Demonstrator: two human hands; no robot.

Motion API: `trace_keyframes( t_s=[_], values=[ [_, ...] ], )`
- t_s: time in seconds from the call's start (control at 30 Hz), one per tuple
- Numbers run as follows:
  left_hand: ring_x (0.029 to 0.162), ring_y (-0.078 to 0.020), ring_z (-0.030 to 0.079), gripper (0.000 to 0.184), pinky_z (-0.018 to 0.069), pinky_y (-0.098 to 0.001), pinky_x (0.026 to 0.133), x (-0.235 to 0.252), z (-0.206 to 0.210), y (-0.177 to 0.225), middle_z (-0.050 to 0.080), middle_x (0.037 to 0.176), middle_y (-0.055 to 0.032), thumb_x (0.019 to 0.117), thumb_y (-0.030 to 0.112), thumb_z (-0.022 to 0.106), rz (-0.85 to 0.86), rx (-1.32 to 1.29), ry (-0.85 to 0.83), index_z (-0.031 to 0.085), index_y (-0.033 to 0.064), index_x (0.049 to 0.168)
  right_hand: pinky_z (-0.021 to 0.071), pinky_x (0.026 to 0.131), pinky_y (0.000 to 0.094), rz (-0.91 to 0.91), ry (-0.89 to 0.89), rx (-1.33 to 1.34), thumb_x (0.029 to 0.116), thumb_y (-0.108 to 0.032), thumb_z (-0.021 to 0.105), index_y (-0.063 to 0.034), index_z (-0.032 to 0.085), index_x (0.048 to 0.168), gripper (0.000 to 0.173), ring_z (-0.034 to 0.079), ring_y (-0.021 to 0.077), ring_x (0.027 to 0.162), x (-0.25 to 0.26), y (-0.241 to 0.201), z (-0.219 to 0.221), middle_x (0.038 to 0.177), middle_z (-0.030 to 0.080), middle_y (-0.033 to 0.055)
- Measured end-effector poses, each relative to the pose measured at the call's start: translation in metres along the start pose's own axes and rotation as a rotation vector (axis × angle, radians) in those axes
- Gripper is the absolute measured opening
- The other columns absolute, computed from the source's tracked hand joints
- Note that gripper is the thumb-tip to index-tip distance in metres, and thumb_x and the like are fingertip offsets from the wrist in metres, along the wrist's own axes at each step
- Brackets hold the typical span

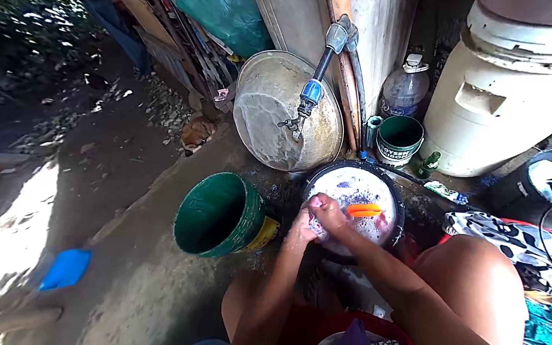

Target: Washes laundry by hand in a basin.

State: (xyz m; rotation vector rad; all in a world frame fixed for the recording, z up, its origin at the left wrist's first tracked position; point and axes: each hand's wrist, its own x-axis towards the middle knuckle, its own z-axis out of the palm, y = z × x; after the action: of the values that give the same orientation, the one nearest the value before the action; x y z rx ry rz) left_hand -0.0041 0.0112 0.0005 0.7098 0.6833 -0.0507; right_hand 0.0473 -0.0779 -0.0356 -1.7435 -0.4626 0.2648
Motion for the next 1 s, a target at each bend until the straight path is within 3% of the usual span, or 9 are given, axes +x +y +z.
trace_keyframes(
  t_s=[0.07, 0.13, 0.3, 0.4, 0.5, 0.63, 0.83, 0.9, 1.0],
  values=[
    [0.094, -0.0243, 0.069, 0.057, 0.0587, -0.0494, 0.079, 0.015, -0.046, -0.001, 0.069, 0.103, -0.0107, 0.1076, 0.055, 0.022, 0.105, -0.061, 0.077, 0.056, 0.0118, 0.122, 0.0423, 0.114, 0.0554, 0.213, -0.032, -0.102, 0.0900, -0.030, 0.076, 0.0030, 0.059, 0.138, 0.060, 0.049, 0.0437, 0.135, 0.017, 0.049, -0.040, 0.145, 0.050, 0.0308],
    [0.113, -0.0277, 0.064, 0.070, 0.0542, -0.0549, 0.092, 0.026, -0.085, -0.015, 0.066, 0.126, -0.0125, 0.1039, 0.066, 0.018, 0.052, 0.068, 0.146, 0.047, 0.0164, 0.144, 0.0332, 0.117, 0.0646, 0.418, -0.116, -0.388, 0.0935, -0.036, 0.071, -0.0004, 0.049, 0.150, 0.071, 0.036, 0.0481, 0.146, 0.019, 0.098, -0.069, 0.157, 0.038, 0.0305],
    [0.127, -0.0317, 0.056, 0.054, 0.0471, -0.0508, 0.106, 0.038, -0.104, -0.054, 0.056, 0.139, -0.0227, 0.1011, 0.026, 0.065, -0.091, 0.750, 0.281, 0.047, -0.0009, 0.145, 0.0157, 0.120, 0.0724, 0.498, -0.439, -0.733, 0.1022, -0.027, 0.057, -0.0123, 0.046, 0.155, 0.055, 0.029, 0.0459, 0.151, -0.012, 0.152, -0.068, 0.161, 0.037, 0.0232],
    [0.127, -0.0313, 0.055, 0.068, 0.0467, -0.0463, 0.108, 0.033, -0.084, -0.047, 0.056, 0.137, -0.0256, 0.0849, 0.007, 0.079, 0.090, 0.913, 0.326, 0.045, -0.0068, 0.142, 0.0270, 0.120, 0.0649, 0.394, -0.495, -0.819, 0.1024, -0.018, 0.055, -0.0036, 0.053, 0.147, 0.047, 0.037, 0.0458, 0.147, -0.019, 0.156, -0.063, 0.155, 0.044, 0.0261],
    [0.101, -0.0270, 0.062, 0.038, 0.0547, -0.0441, 0.087, 0.035, -0.072, -0.046, 0.061, 0.115, -0.0213, 0.0918, -0.006, 0.059, 0.108, 0.518, 0.343, 0.051, -0.0059, 0.129, 0.0356, 0.116, 0.0661, 0.473, -0.459, -0.668, 0.0991, -0.015, 0.060, -0.0064, 0.058, 0.144, 0.046, 0.039, 0.0476, 0.145, -0.028, 0.167, -0.069, 0.152, 0.047, 0.0270],
    [0.105, -0.0250, 0.064, 0.036, 0.0544, -0.0450, 0.090, 0.044, -0.065, -0.058, 0.064, 0.119, -0.0160, 0.1115, 0.024, 0.034, -0.002, 0.177, 0.200, 0.048, 0.0041, 0.138, 0.0430, 0.111, 0.0602, 0.546, -0.075, -0.294, 0.1020, -0.047, 0.054, -0.0041, 0.067, 0.132, 0.054, 0.058, 0.0397, 0.130, -0.026, 0.142, -0.054, 0.136, 0.064, 0.0235],
    [0.085, -0.0159, 0.063, 0.044, 0.0553, -0.0363, 0.074, 0.023, -0.034, -0.068, 0.065, 0.095, -0.0065, 0.1121, 0.032, 0.016, 0.053, 0.123, 0.035, 0.053, 0.0092, 0.122, 0.0527, 0.090, 0.0604, 0.068, 0.033, -0.231, 0.1045, -0.046, 0.037, 0.0041, 0.074, 0.090, 0.064, 0.072, 0.0386, 0.102, -0.026, 0.018, 0.000, 0.099, 0.075, 0.0226],
    [0.093, -0.0190, 0.064, 0.047, 0.0555, -0.0391, 0.081, 0.026, -0.022, -0.062, 0.066, 0.105, -0.0088, 0.1123, 0.037, 0.018, 0.006, 0.138, -0.017, 0.051, 0.0093, 0.131, 0.0485, 0.102, 0.0599, 0.286, 0.015, -0.336, 0.1091, -0.040, 0.027, 0.0040, 0.074, 0.110, 0.064, 0.067, 0.0401, 0.117, -0.011, 0.023, -0.028, 0.115, 0.073, 0.0246],
    [0.092, -0.0210, 0.068, 0.044, 0.0585, -0.0383, 0.081, 0.026, -0.016, -0.049, 0.068, 0.104, -0.0108, 0.1126, 0.034, 0.022, -0.066, 0.047, -0.087, 0.054, 0.0071, 0.127, 0.0475, 0.102, 0.0597, 0.423, 0.059, -0.436, 0.1092, -0.042, 0.023, 0.0000, 0.074, 0.112, 0.066, 0.066, 0.0390, 0.120, 0.005, 0.039, -0.051, 0.119, 0.073, 0.0224]
  ],
)
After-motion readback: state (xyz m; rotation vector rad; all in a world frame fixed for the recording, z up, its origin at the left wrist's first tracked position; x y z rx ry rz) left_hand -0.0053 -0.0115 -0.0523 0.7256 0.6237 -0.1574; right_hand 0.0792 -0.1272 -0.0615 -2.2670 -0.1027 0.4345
